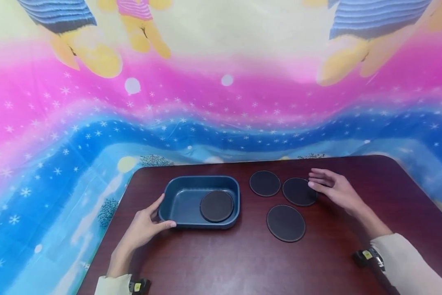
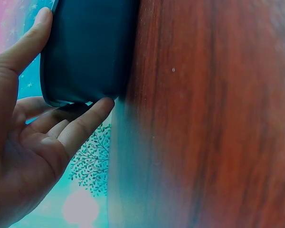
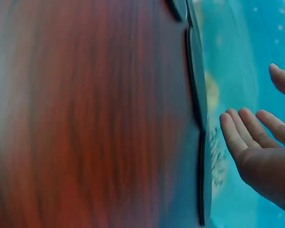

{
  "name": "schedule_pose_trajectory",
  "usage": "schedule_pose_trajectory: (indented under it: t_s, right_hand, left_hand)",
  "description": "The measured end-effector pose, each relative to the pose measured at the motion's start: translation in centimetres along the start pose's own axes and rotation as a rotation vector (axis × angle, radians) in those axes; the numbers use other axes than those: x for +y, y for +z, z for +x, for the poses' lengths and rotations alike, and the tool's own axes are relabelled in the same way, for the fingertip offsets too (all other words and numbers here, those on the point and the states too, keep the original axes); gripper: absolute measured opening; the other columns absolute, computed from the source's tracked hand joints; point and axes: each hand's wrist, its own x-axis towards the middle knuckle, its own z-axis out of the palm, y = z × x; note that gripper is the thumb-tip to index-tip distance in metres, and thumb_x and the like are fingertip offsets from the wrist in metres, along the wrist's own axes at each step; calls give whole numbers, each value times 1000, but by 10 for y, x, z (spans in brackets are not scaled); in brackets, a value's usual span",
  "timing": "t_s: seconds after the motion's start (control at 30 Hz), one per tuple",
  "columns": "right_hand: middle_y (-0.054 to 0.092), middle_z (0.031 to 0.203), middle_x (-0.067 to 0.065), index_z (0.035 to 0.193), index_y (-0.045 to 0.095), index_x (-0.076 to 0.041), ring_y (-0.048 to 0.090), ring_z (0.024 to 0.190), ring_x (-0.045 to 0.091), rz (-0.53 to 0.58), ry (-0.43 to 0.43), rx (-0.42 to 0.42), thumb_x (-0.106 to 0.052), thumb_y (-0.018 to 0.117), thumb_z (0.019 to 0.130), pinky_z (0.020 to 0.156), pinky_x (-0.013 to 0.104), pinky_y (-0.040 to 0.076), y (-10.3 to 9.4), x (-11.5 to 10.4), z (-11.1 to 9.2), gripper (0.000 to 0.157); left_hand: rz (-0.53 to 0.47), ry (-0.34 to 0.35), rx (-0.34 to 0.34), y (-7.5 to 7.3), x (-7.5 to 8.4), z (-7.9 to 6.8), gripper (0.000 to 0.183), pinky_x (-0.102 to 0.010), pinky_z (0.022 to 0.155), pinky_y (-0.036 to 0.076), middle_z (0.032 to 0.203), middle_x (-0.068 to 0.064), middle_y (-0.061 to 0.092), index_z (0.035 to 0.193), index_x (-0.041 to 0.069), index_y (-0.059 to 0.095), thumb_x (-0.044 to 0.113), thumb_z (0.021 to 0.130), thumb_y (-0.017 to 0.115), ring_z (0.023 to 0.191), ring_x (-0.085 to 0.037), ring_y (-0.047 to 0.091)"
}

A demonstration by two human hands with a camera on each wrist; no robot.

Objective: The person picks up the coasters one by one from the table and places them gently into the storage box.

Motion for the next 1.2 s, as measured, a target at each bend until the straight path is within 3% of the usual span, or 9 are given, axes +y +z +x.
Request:
schedule_pose_trajectory:
  t_s: [0.17,0.3,0.4,0.53,0.7,0.77,0.83,0.97,1.2]
  right_hand:
    - [55,157,27,165,40,-4,56,115,-21,-10,16,29,-41,69,106,86,5,51,-16,18,2,75]
    - [51,161,27,167,38,-5,64,138,16,-66,22,38,-42,69,106,86,1,46,-30,31,3,77]
    - [44,167,26,169,33,-7,48,150,48,-100,30,20,-41,69,106,89,-2,42,-41,40,4,80]
    - [35,172,24,171,29,-9,36,153,54,-136,24,-12,-40,72,105,93,-6,36,-54,48,6,84]
    - [34,171,28,170,31,-8,35,151,60,-207,-29,-58,-38,76,102,92,-8,30,-67,57,11,87]
    - [37,169,30,169,33,-8,40,147,63,-241,-44,-72,-37,78,101,100,1,40,-72,61,13,87]
    - [37,169,32,169,34,-7,44,142,67,-267,-54,-84,-36,79,100,111,26,52,-77,64,15,87]
    - [38,166,35,168,34,-5,49,136,69,-317,-60,-85,-36,81,98,103,76,45,-83,70,20,90]
    - [46,158,38,162,40,4,46,139,63,-371,-50,-131,-37,86,92,102,71,44,-79,77,28,93]
  left_hand:
    - [-3,3,1,0,-1,0,105,-42,97,64,167,-26,43,171,14,28,38,90,89,138,-39,63]
    - [-5,2,3,1,-1,-1,105,-41,97,64,167,-25,43,171,14,28,38,90,89,139,-39,62]
    - [-7,-1,2,1,-1,-1,105,-41,97,64,167,-25,43,171,14,28,38,90,89,139,-39,62]
    - [-4,0,6,1,0,-1,105,-41,97,64,166,-25,45,171,14,28,38,90,89,139,-39,63]
    - [-2,-6,7,2,0,-1,105,-42,97,64,167,-25,44,171,14,28,39,89,89,139,-39,63]
    - [-3,-10,5,2,0,0,105,-42,97,64,167,-24,44,171,14,28,39,89,89,139,-39,63]
    - [-5,-10,4,3,0,0,105,-42,97,64,167,-25,44,171,14,28,38,89,89,139,-39,63]
    - [-16,-6,7,3,0,0,105,-42,98,64,167,-25,44,171,14,29,37,89,90,140,-40,62]
    - [-19,3,8,2,-3,0,107,-40,97,64,169,-23,42,171,15,29,40,88,90,141,-39,61]
